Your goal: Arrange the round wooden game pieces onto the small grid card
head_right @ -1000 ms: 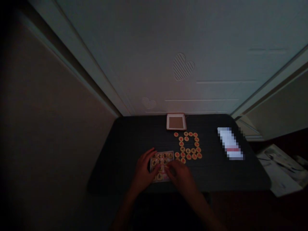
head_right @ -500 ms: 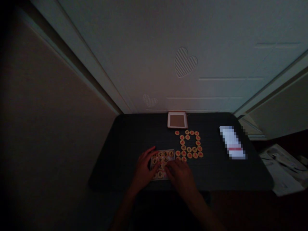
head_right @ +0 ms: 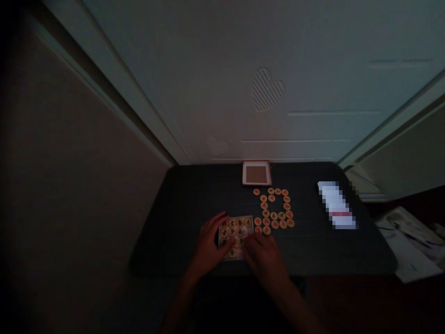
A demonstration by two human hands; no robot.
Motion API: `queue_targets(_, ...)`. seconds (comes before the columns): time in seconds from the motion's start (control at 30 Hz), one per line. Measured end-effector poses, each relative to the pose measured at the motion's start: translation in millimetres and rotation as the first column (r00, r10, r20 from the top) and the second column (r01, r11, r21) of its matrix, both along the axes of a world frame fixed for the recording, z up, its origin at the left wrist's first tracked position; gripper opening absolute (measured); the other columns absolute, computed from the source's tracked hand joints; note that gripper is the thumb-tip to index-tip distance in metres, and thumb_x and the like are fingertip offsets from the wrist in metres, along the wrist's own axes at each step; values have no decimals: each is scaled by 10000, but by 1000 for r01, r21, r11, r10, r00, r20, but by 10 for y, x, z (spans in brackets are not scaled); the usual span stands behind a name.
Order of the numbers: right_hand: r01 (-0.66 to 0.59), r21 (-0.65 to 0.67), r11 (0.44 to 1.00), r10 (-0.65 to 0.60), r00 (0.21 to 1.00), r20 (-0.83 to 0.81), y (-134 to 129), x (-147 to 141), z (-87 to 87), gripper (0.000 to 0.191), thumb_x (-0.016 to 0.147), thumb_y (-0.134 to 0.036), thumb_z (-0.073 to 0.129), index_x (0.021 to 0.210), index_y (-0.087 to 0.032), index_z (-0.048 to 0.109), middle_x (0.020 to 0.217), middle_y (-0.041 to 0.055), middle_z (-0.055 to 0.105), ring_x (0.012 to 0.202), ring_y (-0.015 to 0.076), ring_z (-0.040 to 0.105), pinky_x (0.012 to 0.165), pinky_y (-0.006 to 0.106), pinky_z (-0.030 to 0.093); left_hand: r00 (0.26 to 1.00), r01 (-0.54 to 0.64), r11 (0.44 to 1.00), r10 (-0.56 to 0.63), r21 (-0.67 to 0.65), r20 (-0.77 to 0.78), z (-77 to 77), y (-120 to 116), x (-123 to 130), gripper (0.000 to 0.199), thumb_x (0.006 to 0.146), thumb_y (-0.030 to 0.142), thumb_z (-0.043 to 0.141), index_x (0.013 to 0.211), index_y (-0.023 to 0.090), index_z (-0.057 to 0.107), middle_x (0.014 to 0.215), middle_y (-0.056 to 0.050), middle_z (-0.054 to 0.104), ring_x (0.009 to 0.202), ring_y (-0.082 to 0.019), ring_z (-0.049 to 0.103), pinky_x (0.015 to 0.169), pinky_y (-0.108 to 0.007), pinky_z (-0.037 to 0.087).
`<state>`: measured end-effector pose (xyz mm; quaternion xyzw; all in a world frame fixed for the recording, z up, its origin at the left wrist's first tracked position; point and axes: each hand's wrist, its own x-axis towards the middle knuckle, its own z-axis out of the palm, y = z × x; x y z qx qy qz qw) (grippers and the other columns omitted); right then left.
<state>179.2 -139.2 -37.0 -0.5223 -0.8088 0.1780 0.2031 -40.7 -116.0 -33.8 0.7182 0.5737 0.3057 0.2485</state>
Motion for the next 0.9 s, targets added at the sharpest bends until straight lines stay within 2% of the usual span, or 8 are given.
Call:
queue_targets(0.3,-24,-34,999,24,1000,-14,31,-45,52,169,949,-171,581,1030,-238,713,1056,72,755,929,245,708,878,414,520,1000,3,1000,-3,12,-22,-24,-3,3,532,890,313,695,1397,319,532,1499,-63,528,1359,-292,509,1136,-521,396)
queue_targets(0.43,14,-26,1000,-15,999,-45,35,-57,85,216,939,-191,595,1117,-240,706,1145,86,746,980,250,713,901,415,545,1000,5,1000,-5,14,-30,-19,-3,8,502,908,321,675,1391,321,536,1497,-54,531,1358,-282,509,1139,-510,399)
queue_targets(0.57,-4,-39,999,3,999,-45,58,-71,86,258,928,-181,616,1166,-251,686,1241,84,718,1092,257,697,960,429,547,1000,-12,1000,13,24,-20,-19,0,16,470,923,314,654,1381,316,550,1483,-60,542,1345,-285,522,1125,-509,413)
queue_targets(0.9,-13,-37,999,12,1000,-18,86,-75,56,248,940,-205,623,1173,-258,690,1245,84,716,1085,258,701,973,436,551,1000,-9,1000,9,18,-9,-19,2,12,450,944,293,621,1387,303,542,1465,-67,561,1341,-283,526,1121,-516,407)
